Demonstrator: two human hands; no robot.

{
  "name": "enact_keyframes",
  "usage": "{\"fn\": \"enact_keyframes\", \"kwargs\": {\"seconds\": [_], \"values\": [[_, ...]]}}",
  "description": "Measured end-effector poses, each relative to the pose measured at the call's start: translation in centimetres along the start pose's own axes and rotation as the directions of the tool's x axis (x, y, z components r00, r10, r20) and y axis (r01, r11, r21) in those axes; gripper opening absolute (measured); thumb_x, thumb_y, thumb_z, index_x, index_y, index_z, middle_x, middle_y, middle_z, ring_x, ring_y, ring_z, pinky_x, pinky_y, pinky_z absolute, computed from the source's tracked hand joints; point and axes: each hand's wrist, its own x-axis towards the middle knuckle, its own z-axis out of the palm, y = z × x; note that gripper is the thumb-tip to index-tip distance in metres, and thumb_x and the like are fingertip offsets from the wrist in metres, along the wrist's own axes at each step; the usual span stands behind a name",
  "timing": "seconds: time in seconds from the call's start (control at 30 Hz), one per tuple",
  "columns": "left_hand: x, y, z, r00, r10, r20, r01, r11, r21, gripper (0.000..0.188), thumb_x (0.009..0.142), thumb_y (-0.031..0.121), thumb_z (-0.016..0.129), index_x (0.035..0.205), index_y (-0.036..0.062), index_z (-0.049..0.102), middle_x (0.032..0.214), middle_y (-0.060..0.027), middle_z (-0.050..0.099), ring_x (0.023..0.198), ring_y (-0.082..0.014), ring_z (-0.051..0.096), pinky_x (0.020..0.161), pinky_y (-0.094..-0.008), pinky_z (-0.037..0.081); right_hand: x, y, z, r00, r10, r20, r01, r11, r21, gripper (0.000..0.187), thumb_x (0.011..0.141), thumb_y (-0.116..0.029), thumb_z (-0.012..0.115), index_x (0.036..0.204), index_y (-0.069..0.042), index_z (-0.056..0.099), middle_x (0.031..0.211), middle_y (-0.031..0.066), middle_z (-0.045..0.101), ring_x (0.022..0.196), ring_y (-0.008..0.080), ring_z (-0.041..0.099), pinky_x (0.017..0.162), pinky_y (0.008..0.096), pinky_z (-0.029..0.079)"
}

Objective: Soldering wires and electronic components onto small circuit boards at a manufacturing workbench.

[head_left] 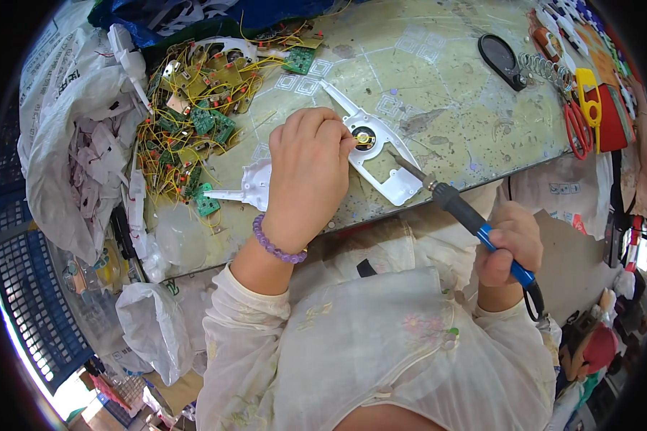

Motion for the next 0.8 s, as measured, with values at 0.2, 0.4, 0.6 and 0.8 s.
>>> {"fn": "enact_keyframes", "kwargs": {"seconds": [0.2,0.4,0.6,0.8], "values": [[0.1,0.5,-0.5,0.999,-0.001,-0.041,0.002,1.000,0.030,0.009,0.079,0.007,0.066,0.084,0.0026,0.060,0.094,-0.0092,0.061,0.093,-0.0294,0.055,0.083,-0.0387,0.040,-0.1,0.3,0.5,0.998,-0.028,0.048,0.027,1.000,0.014,0.025,0.093,-0.025,0.052,0.089,-0.001,0.052,0.051,0.0037,0.044,0.040,0.0148,0.038,0.039,0.0286,0.028],[-0.3,0.3,-1.9,0.999,0.027,-0.029,-0.028,0.998,-0.055,0.008,0.078,0.011,0.069,0.083,0.0071,0.065,0.077,-0.0047,0.065,0.073,-0.0227,0.060,0.084,-0.0376,0.040,-0.6,0.5,-0.2,0.996,0.077,-0.043,-0.073,0.994,0.083,0.025,0.096,-0.024,0.048,0.089,0.000,0.050,0.062,0.0058,0.047,0.047,0.0123,0.039,0.045,0.0276,0.033],[-0.1,0.9,-1.8,0.999,0.031,-0.023,-0.033,0.995,-0.093,0.006,0.075,0.009,0.070,0.079,0.0083,0.065,0.068,-0.0024,0.061,0.066,-0.0205,0.058,0.083,-0.0379,0.040,-0.9,0.7,-0.4,0.993,0.105,-0.061,-0.098,0.990,0.100,0.023,0.095,-0.022,0.049,0.089,0.000,0.050,0.069,0.0071,0.050,0.047,0.0117,0.039,0.045,0.0271,0.031],[0.0,1.1,-1.4,1.000,0.002,-0.020,-0.005,0.993,-0.117,0.007,0.072,0.007,0.069,0.075,0.0090,0.064,0.066,-0.0018,0.059,0.065,-0.0206,0.057,0.084,-0.0370,0.039,-1.0,0.6,-0.3,0.992,0.113,-0.053,-0.106,0.986,0.128,0.022,0.094,-0.022,0.050,0.090,0.000,0.050,0.072,0.0073,0.050,0.045,0.0114,0.037,0.043,0.0274,0.030]]}}
